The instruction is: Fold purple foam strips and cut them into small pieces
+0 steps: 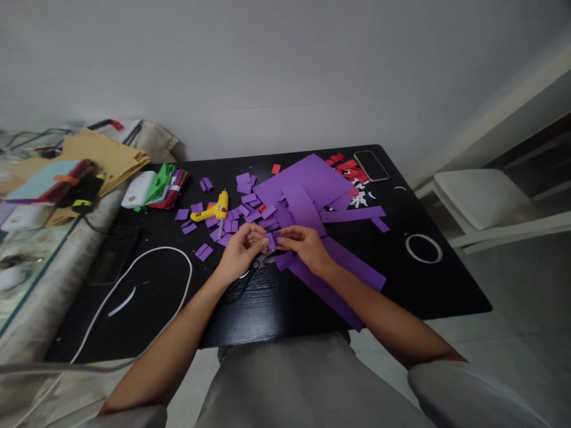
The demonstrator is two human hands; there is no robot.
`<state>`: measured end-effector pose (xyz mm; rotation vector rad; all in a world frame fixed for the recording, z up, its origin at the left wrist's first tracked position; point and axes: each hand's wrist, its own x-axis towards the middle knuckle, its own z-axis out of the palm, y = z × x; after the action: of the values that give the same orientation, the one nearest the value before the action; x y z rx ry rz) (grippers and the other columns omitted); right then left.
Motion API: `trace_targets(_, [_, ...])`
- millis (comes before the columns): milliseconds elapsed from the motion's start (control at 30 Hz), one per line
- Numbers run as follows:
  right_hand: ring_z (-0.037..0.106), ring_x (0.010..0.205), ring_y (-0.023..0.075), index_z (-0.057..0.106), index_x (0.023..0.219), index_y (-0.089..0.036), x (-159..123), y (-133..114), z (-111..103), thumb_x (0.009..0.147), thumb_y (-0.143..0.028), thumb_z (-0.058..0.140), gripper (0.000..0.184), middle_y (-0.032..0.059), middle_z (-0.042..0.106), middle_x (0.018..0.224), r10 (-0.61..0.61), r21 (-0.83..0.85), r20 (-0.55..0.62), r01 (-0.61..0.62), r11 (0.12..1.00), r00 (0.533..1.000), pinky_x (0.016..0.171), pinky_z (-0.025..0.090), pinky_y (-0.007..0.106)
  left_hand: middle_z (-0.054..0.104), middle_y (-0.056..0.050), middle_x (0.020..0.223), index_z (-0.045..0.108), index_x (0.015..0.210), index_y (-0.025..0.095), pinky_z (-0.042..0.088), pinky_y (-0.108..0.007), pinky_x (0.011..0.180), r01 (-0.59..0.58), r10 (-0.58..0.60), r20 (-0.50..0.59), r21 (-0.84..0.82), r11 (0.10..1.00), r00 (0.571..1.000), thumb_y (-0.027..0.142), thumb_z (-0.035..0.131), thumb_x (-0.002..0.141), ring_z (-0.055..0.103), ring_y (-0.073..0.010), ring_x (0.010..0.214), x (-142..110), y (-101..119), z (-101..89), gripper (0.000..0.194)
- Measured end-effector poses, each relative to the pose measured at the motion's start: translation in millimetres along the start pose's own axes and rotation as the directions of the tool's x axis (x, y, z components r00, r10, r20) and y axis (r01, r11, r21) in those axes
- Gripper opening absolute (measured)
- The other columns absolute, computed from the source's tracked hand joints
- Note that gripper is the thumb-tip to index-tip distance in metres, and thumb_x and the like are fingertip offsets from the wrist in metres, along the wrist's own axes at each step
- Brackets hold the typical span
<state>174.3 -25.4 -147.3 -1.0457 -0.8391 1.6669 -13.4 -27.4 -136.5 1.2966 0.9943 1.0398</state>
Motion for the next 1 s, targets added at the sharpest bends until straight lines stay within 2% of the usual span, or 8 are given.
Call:
trace_targets(133, [0.074, 0.076, 0.0178, 0.076, 0.083, -0.018, -1.7, 1.5, 1.7, 0.057, -0.031, 0.090, 0.033, 0.0012, 0.077, 0.081, 0.008, 0.002, 0.030, -0.008, 1.000, 1.000, 0.088, 0.061, 0.040, 0.061, 0.002, 0.073, 0.060, 0.095, 0.018, 0.051, -0.025, 0.068, -0.031, 0.033, -0.027, 0.055, 0.998, 0.999, 0.038, 0.077, 0.082, 0.061, -0.0118, 0.068, 0.2, -4.7, 0.8, 0.030])
trace_targets(333, [0.074, 0.076, 0.0186, 0.076, 0.082, -0.017, -3.7, 0.0, 3.5, 0.057, -0.032, 0.090, 0.033, 0.0012, 0.076, 0.080, 0.014, 0.004, 0.047, -0.014, 1.000, 0.999, 0.089, 0.061, 0.041, 0.062, 0.001, 0.080, 0.062, 0.095, 0.018, 0.050, -0.026, 0.073, -0.086, 0.103, -0.065, 0.231, 0.969, 0.993, 0.036, 0.076, 0.084, 0.060, -0.0123, 0.073, -0.8, -7.7, -1.1, 0.025])
trace_targets(600, [0.072, 0.076, 0.0170, 0.078, 0.084, -0.017, -3.3, 1.6, 3.5, 0.060, -0.035, 0.089, 0.031, 0.0009, 0.075, 0.080, 0.034, 0.003, 0.064, -0.034, 0.999, 0.997, 0.084, 0.063, 0.039, 0.065, -0.002, 0.088, 0.068, 0.093, 0.020, 0.050, -0.029, 0.074, -0.206, 0.229, -0.010, 0.397, 0.894, 0.973, 0.035, 0.072, 0.087, 0.061, -0.0149, 0.078, -0.6, -5.8, -4.4, 0.017])
trace_targets(833, [0.072, 0.079, 0.0162, 0.079, 0.092, -0.018, -3.7, -0.2, 2.1, 0.061, -0.033, 0.089, 0.035, 0.0030, 0.077, 0.089, 0.055, -0.052, 0.147, -0.048, 0.997, 0.988, 0.079, 0.060, 0.033, 0.066, -0.004, 0.095, 0.068, 0.103, 0.021, 0.053, -0.030, 0.076, -0.224, 0.244, 0.003, 0.410, 0.884, 0.970, 0.036, 0.071, 0.088, 0.064, -0.0166, 0.082, -0.6, -5.2, -4.6, 0.022])
trace_targets(1000, [0.070, 0.078, 0.0155, 0.080, 0.090, -0.018, -5.0, -3.5, 3.5, 0.065, -0.037, 0.086, 0.032, 0.0029, 0.077, 0.088, 0.046, -0.108, 0.152, -0.030, 0.994, 0.987, 0.080, 0.058, 0.032, 0.067, -0.004, 0.091, 0.071, 0.098, 0.020, 0.052, -0.029, 0.072, -0.220, 0.235, 0.023, 0.449, 0.866, 0.972, 0.035, 0.070, 0.088, 0.064, -0.0161, 0.078, -0.8, -6.4, -4.2, 0.018])
